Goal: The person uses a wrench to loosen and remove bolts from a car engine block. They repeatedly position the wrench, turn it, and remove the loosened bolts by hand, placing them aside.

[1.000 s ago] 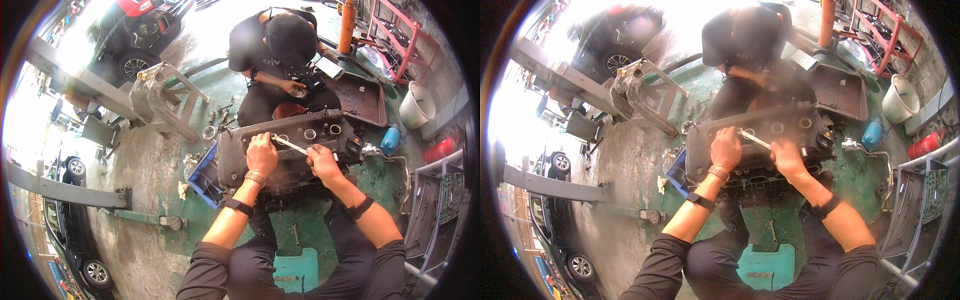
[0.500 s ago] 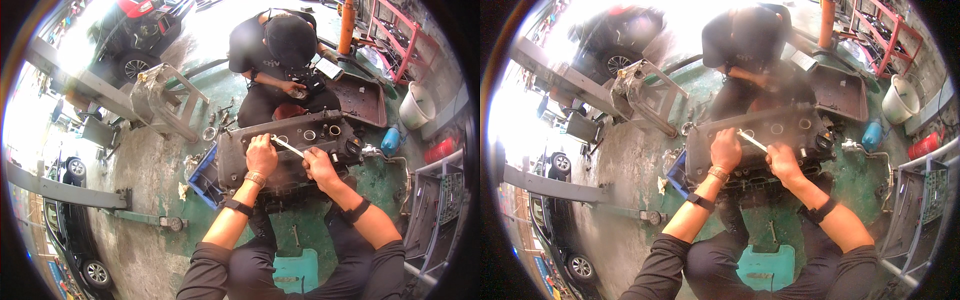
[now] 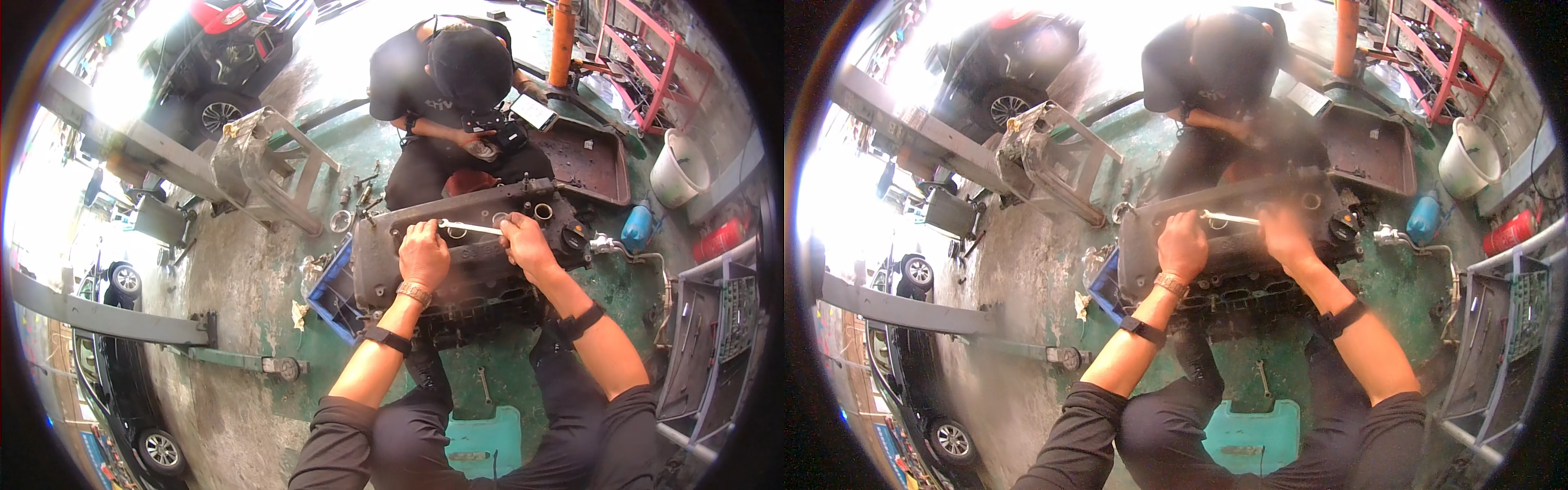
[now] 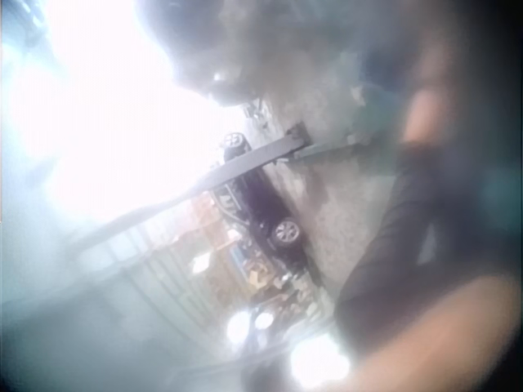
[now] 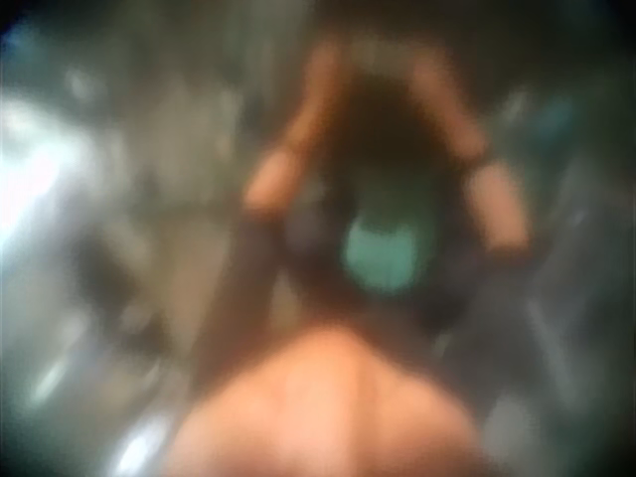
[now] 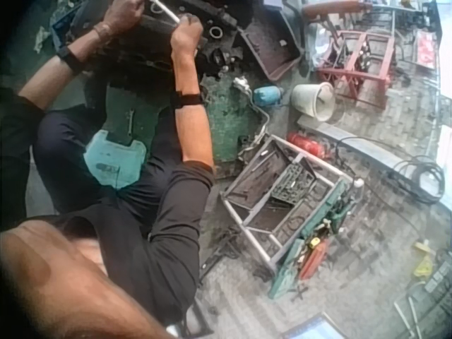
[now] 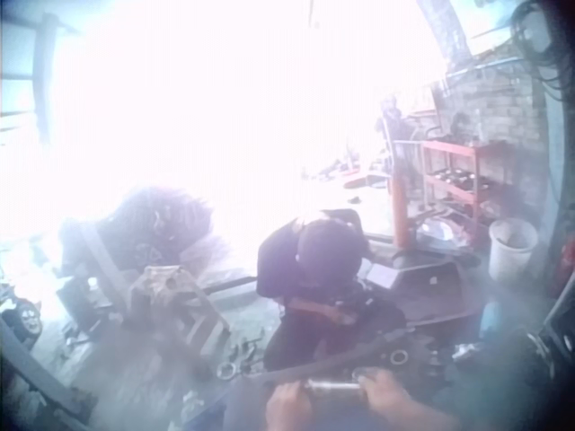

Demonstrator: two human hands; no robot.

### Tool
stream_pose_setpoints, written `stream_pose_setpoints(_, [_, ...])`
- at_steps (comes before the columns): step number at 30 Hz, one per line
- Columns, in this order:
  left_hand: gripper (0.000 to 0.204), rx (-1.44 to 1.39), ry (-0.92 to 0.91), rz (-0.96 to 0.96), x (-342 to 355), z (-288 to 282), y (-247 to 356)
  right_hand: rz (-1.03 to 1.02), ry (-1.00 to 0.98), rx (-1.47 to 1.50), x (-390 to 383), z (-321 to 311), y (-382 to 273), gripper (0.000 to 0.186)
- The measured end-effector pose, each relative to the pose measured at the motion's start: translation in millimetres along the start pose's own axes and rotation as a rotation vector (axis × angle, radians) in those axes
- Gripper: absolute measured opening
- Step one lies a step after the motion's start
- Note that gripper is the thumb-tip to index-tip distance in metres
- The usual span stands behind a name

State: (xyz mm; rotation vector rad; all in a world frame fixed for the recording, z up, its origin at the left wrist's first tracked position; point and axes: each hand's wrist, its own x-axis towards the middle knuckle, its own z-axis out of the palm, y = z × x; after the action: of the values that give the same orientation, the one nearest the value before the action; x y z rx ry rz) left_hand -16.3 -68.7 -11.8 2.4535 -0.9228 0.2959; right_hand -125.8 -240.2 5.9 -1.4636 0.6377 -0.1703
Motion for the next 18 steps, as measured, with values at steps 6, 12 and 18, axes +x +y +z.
stream_pose_setpoints(6, [0.022,-0.011,0.011,0.013,1,0,-1,-0.156,0.049,-0.049,22,-5,4,0.015])
stream_pose_setpoints(12, [0.025,-0.021,-0.012,-0.010,1,-1,0,-0.334,0.044,-0.306,16,-3,-1,0.017])
stream_pose_setpoints(18, [0.031,0.013,-0.026,0.016,2,-1,1,-0.746,0.144,-0.804,-12,2,-14,0.017])
